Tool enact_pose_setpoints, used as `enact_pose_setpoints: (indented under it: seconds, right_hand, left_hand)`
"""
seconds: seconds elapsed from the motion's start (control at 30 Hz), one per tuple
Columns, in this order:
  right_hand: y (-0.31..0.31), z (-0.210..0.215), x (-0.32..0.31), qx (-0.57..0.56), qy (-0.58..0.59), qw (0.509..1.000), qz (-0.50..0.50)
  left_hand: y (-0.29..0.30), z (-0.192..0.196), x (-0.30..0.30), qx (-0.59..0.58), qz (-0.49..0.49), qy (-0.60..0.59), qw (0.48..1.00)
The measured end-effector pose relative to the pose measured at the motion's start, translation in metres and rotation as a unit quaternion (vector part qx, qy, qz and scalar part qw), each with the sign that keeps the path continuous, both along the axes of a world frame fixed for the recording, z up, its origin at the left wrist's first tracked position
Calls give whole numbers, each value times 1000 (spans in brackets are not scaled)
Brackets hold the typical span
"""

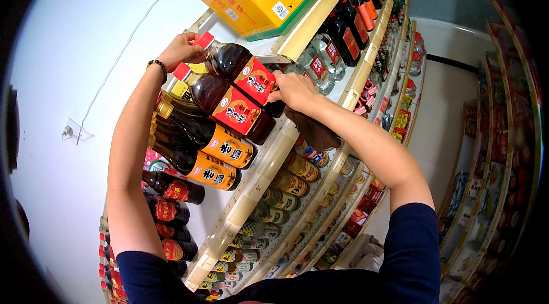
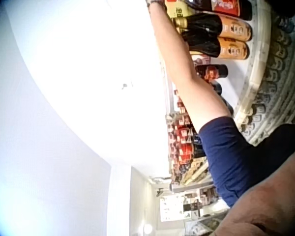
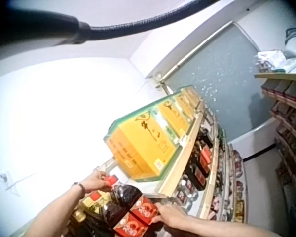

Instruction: The person wipes the labels and bodies of various bottles on a store shelf using a brown cloth. They handle the bottles one at a time, wiping each before placing it back. The person then walks to a counter and picks up a white smartphone.

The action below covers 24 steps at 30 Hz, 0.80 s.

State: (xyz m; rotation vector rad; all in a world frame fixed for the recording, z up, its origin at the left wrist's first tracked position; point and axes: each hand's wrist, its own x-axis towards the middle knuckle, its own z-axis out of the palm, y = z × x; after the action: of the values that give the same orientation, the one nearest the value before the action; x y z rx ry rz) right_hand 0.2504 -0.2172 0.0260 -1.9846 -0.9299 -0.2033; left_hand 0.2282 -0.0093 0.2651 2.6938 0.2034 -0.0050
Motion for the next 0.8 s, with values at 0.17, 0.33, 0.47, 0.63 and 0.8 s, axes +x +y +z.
enact_pose_setpoints:
  seconds: [0.17, 0.33, 0.47, 0.63, 0.8]
  right_hand:
    - [-3, 2, -4, -5, 7, 1000, -10]
    - [-2, 2, -6, -4, 13, 1000, -10]
    - [-5, 3, -8, -16, 4, 1000, 24]
    - [-3, 6, -12, -15, -15, 1000, 2]
    - [-2, 10, -12, -29, -3, 1000, 9]
  left_hand:
    - [-1, -1, -4, -4, -22, -3, 1000]
    - [-5, -1, -4, 4, -16, -13, 1000]
    - [-7, -3, -1, 33, 15, -27, 999]
    - [-10, -4, -1, -5, 19, -31, 999]
    - [-8, -4, 2, 1, 27, -39, 999]
